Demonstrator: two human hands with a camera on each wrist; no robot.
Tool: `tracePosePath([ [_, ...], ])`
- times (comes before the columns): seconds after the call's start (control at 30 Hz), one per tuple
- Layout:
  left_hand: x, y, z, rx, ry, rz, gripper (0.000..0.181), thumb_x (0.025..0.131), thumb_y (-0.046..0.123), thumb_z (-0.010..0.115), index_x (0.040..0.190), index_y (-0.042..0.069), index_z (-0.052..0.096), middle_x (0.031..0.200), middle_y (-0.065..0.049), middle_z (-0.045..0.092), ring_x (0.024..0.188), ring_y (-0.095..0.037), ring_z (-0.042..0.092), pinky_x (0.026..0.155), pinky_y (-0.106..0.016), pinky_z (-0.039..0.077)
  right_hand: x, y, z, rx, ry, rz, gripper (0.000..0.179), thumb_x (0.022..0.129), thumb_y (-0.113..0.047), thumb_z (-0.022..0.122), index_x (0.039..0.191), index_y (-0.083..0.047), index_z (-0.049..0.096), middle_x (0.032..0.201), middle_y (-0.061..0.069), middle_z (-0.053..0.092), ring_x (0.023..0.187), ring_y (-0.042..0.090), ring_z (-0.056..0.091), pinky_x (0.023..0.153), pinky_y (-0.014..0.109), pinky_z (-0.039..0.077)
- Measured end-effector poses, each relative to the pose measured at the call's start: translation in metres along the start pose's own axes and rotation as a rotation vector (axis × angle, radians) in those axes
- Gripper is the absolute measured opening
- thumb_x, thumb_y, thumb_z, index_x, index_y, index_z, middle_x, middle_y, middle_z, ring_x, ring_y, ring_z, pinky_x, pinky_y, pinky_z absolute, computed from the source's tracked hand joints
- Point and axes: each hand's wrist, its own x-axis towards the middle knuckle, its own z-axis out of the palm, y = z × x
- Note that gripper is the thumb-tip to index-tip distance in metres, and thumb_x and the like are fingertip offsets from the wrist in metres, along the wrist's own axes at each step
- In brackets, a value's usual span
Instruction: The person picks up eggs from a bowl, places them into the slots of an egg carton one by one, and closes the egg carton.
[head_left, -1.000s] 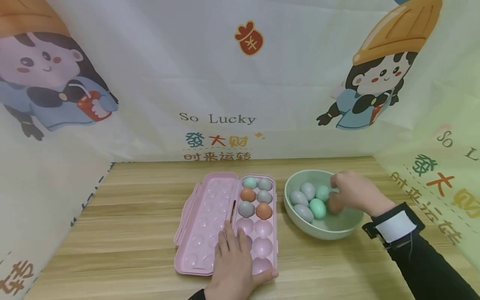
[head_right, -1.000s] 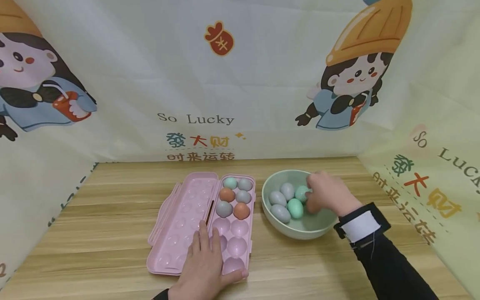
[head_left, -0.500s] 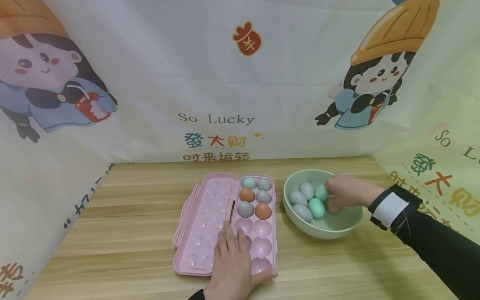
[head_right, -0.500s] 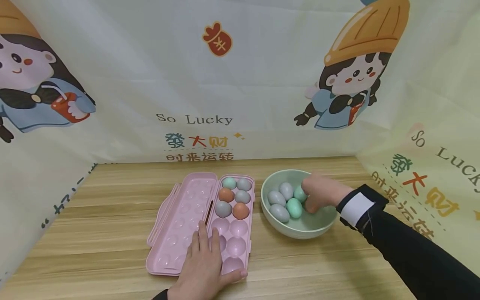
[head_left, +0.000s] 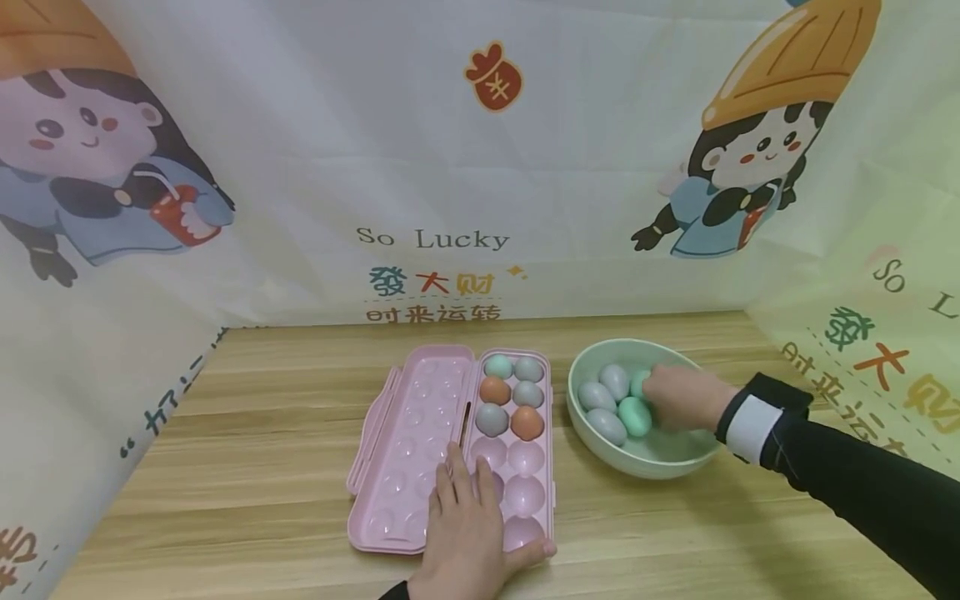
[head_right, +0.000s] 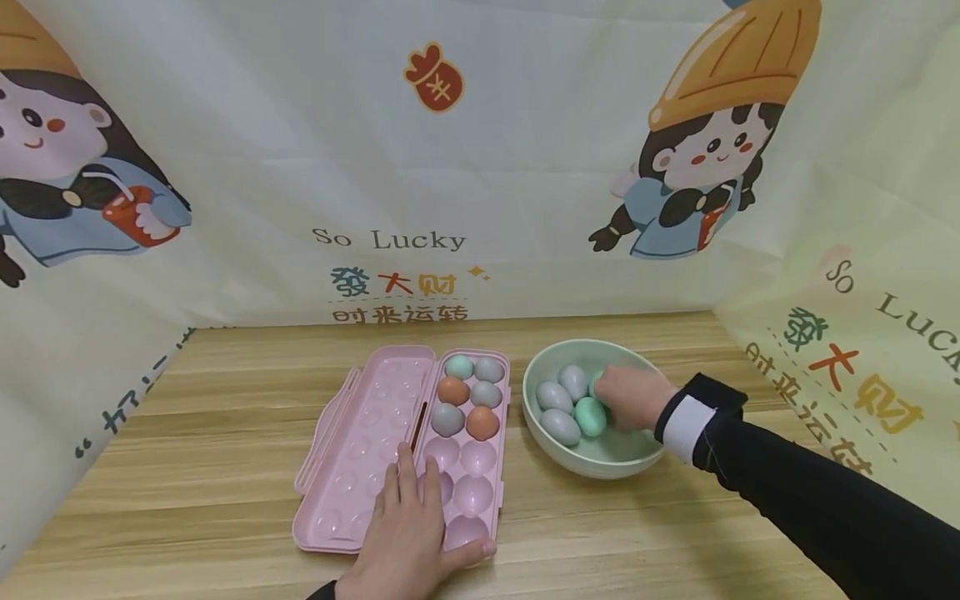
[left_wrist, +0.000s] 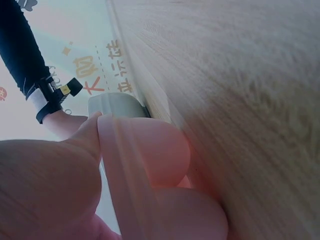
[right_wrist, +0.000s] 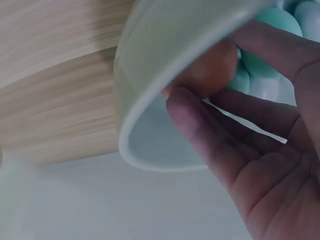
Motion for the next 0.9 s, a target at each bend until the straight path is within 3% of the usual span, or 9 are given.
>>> tracePosePath([
  [0.43,-0.001,-0.001,-0.001,0.025,-0.015,-0.003,0.123,0.065,0.085,0.052,0.139,-0.011,0.036,0.143,-0.041,0.015,0.126,-0.055,0.028,0.097,-0.055,0.033,0.003,-0.009,0.011,-0.057,-0.033,-0.079,0.031,0.063,0.007,0.07,0.063,-0.015,0.048,0.062,-0.005,0.041,0.054,0.011,0.036,0.05,0.025,0.038],
  [0.9,-0.001,-0.001,-0.001,0.05,0.025,0.013,0.121,0.066,0.085,0.051,0.137,-0.012,0.038,0.141,-0.042,0.018,0.124,-0.055,0.031,0.095,-0.055,0.034,0.003,-0.007,0.007,-0.021,-0.069,-0.03,0.02,0.079,0.002,0.065,0.071,-0.011,0.052,0.068,-0.002,0.044,0.059,0.013,0.041,0.055,0.029,0.041],
])
